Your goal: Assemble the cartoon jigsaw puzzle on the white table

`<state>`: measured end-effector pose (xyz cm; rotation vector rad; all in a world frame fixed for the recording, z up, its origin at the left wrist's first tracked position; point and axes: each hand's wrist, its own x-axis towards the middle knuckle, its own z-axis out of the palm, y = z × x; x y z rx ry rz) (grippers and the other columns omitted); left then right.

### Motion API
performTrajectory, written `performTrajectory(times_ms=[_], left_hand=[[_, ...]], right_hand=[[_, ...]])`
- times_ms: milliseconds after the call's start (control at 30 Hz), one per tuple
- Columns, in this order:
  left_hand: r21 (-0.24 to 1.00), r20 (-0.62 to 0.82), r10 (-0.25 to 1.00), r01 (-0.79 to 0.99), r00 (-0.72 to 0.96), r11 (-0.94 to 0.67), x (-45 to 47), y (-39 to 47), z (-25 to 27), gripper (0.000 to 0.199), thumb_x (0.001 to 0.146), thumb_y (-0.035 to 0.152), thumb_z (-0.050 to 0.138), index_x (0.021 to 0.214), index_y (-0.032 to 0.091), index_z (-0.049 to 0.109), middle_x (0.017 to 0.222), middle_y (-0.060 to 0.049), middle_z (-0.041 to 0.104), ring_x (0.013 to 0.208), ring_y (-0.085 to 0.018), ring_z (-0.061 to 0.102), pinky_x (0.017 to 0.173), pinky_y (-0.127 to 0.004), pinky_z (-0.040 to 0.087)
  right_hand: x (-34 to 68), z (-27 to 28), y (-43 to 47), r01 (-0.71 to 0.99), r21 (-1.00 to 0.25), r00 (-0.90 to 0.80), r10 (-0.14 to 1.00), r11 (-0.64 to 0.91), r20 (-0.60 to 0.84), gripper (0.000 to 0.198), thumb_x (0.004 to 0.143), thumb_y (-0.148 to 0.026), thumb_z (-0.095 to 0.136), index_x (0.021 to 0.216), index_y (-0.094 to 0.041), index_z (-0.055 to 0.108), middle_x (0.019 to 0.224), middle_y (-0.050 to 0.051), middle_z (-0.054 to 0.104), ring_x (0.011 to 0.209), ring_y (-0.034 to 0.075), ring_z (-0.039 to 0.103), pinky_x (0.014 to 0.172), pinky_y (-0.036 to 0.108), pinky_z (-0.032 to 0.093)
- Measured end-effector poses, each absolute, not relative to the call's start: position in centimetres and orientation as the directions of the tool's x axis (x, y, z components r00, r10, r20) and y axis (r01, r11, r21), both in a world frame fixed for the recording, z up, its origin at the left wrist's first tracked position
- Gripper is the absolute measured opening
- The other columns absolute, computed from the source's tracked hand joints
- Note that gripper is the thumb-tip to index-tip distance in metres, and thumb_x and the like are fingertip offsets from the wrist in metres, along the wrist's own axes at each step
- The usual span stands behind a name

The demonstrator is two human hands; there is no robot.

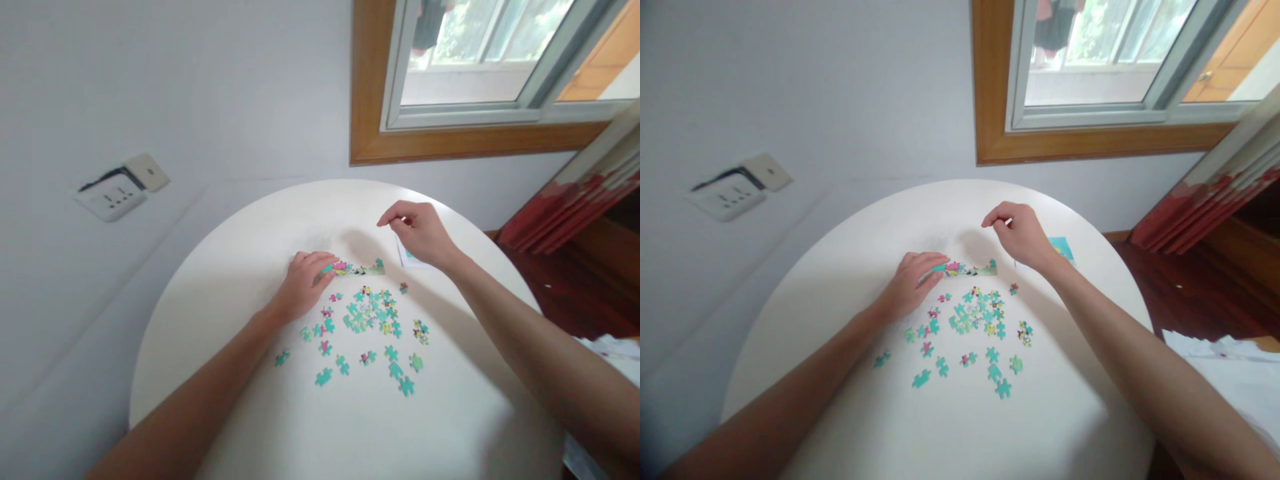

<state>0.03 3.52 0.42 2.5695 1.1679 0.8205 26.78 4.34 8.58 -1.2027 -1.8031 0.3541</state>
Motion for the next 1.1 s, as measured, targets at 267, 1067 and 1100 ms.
performTrajectory(times_ms=[267, 1067, 1100], left_hand=[[0.418, 0.396, 0.860, 0.771, 0.322, -0.481, -1.1, 4.6, -0.3, 0.027, 0.087, 0.030, 0.062, 0.109, 0.017, 0.069, 0.103, -0.009, 0.070, 0.098, -0.025, 0.062, 0.097, -0.041, 0.044], [0.469, 0.242, 0.940, 0.819, 0.242, -0.331, -1.0, 4.5, 0.8, 0.039, 0.085, 0.044, 0.054, 0.105, 0.017, 0.073, 0.097, -0.008, 0.072, 0.081, -0.022, 0.064, 0.085, -0.037, 0.052], [0.465, 0.243, 0.938, 0.819, 0.246, -0.335, -1.0, 4.5, 0.8, 0.038, 0.085, 0.044, 0.054, 0.105, 0.017, 0.073, 0.097, -0.008, 0.072, 0.083, -0.023, 0.064, 0.086, -0.037, 0.052]], right_hand=[[29.5, 5.4, 3.1, 0.676, -0.672, -0.003, 0.913, 0.302, 0.408, 0.030, 0.074, -0.010, 0.046, 0.077, -0.016, 0.075, 0.073, 0.005, 0.072, 0.065, 0.015, 0.059, 0.065, 0.030, 0.044], [31.1, 3.8, 3.3, 0.701, -0.613, -0.260, 0.931, 0.364, 0.256, 0.017, 0.079, -0.012, 0.058, 0.083, -0.017, 0.073, 0.078, 0.005, 0.071, 0.068, 0.015, 0.060, 0.067, 0.031, 0.046], [31.1, 3.7, 3.3, 0.703, -0.610, -0.261, 0.930, 0.367, 0.258, 0.017, 0.079, -0.012, 0.057, 0.083, -0.017, 0.074, 0.079, 0.005, 0.071, 0.069, 0.015, 0.060, 0.068, 0.031, 0.046]])
